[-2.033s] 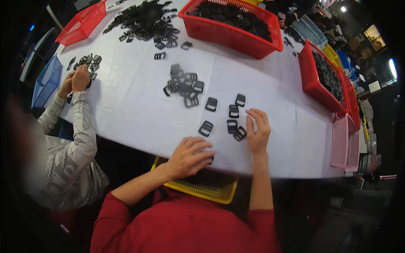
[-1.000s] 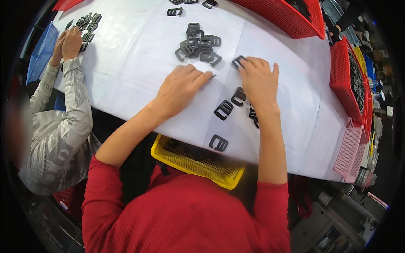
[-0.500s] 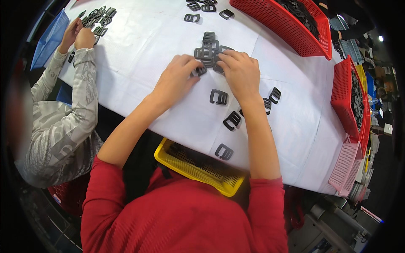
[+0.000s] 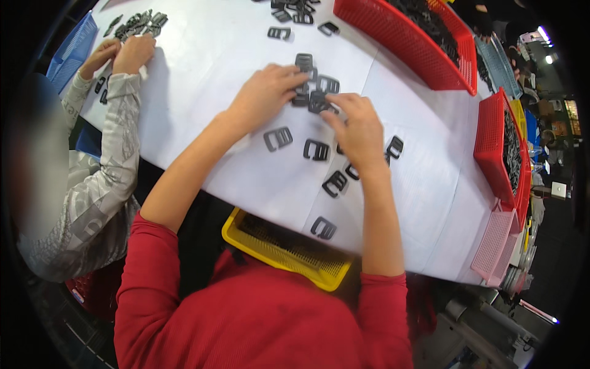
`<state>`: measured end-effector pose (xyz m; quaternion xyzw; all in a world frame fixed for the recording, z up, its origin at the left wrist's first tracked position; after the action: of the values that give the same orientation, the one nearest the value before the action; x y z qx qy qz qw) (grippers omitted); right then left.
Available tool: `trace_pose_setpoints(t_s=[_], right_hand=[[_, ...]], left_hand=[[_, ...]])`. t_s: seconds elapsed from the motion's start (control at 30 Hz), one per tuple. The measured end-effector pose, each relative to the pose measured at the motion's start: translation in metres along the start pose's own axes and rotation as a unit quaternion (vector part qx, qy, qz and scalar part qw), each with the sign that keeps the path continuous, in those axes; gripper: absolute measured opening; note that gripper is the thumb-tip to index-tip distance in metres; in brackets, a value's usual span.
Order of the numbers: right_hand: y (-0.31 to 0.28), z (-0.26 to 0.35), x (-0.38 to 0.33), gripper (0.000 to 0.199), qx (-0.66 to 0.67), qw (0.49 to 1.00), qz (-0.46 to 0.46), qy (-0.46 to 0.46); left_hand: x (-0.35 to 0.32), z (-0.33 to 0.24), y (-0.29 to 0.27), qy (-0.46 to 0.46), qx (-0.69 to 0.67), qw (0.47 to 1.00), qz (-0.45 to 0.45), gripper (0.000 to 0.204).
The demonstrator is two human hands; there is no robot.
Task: The person repeatedly picks up small black plastic buckles from a white table surface and places them into a yellow basket. The person also arranges the buckles on the table before transferring them. Other workers are visible at the same table performing similar actions.
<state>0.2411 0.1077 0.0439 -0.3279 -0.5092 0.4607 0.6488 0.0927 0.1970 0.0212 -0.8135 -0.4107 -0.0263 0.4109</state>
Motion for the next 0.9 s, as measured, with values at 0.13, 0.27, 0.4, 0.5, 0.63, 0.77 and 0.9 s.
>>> trace_pose_setpoints(t_s=[0.13, 0.27, 0.4, 0.5, 0.63, 0.77, 0.9], right_hand=[[0.034, 0.016, 0.001, 0.044, -0.142, 0.989, 0.049, -0.009], [0.037, 0.022, 0.001, 0.031, -0.135, 0.99, 0.043, 0.018], [0.031, 0.016, -0.002, 0.027, -0.142, 0.99, 0.014, 0.017], [0.022, 0.011, 0.0, 0.026, -0.135, 0.99, -0.04, 0.012], [0.016, -0.028, 0.009, 0.027, -0.158, 0.985, -0.037, 0.058], [-0.002, -0.043, -0.001, 0.03, -0.106, 0.991, -0.027, 0.073], [-0.002, -0.014, -0.011, 0.029, -0.07, 0.998, 0.005, -0.001]], left_hand=[[-0.018, 0.019, 0.011, 0.008, 0.003, 1.0, 0.018, 0.031], [-0.039, 0.001, -0.006, -0.051, 0.136, 0.989, 0.016, 0.033], [-0.039, -0.018, -0.011, -0.036, 0.175, 0.984, 0.013, 0.032], [-0.031, -0.028, -0.001, -0.001, 0.161, 0.986, 0.03, 0.038], [-0.024, -0.008, 0.023, -0.038, 0.136, 0.984, 0.105, 0.037], [-0.016, -0.011, 0.017, 0.028, 0.1, 0.994, 0.038, 0.026], [-0.01, -0.012, 0.009, -0.149, -0.058, 0.987, -0.001, 0.018]])
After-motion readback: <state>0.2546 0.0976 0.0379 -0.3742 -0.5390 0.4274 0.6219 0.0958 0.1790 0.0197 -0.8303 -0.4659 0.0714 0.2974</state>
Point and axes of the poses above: each hand's wrist, its own x-axis towards the middle knuckle, its own y-axis out of the palm, z = x × y, the point moved 6 cm from there along x, towards the middle knuckle, and after that the axes turned 14 degrees about -x, right-handed, at the moved point
